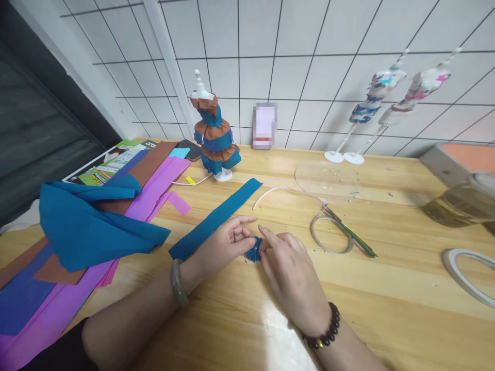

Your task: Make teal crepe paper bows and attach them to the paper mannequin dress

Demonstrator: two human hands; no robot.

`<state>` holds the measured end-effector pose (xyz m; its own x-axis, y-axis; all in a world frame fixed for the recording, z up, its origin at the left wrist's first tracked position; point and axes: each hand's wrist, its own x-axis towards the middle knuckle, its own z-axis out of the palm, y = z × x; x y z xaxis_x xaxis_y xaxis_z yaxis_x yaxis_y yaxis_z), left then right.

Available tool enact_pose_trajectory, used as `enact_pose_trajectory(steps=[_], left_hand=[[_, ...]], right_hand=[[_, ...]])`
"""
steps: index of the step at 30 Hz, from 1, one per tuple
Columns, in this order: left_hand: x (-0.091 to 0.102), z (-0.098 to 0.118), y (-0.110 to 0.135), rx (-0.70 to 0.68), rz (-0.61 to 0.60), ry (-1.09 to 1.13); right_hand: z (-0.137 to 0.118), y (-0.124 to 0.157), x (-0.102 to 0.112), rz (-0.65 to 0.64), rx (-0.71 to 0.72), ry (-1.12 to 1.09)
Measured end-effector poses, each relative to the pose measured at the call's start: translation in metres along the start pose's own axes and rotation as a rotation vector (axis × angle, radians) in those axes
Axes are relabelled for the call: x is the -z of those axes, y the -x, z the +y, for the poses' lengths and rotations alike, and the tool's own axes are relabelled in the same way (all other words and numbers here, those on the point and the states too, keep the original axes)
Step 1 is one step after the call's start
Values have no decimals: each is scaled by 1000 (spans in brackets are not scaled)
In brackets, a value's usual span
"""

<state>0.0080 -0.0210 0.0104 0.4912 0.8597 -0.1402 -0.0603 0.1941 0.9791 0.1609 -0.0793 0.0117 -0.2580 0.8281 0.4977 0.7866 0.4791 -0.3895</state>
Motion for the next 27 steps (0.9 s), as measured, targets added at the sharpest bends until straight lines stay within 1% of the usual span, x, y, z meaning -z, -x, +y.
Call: enact_pose_trajectory(steps=[3,8,13,18,21,24,27], left_hand=[[-1,-2,0,-2,8,8],[-2,-1,-1,22,2,57],[-1,-2,-1,20,3,59],[-1,0,-1,6,13,59],[-2,2,0,34,33,67],[-2,0,0,59,8,61],[-1,-5,-1,22,-20,45]], right_hand=[[0,0,0,2,-3,-2],[2,1,-1,17,-84,12],[3,3,-1,37,-120,13],[4,3,-1,40,-129,4],[4,3,-2,21,-120,-10],[3,3,-3,8,-112,-18],[2,2,-3,-1,-107,-17]])
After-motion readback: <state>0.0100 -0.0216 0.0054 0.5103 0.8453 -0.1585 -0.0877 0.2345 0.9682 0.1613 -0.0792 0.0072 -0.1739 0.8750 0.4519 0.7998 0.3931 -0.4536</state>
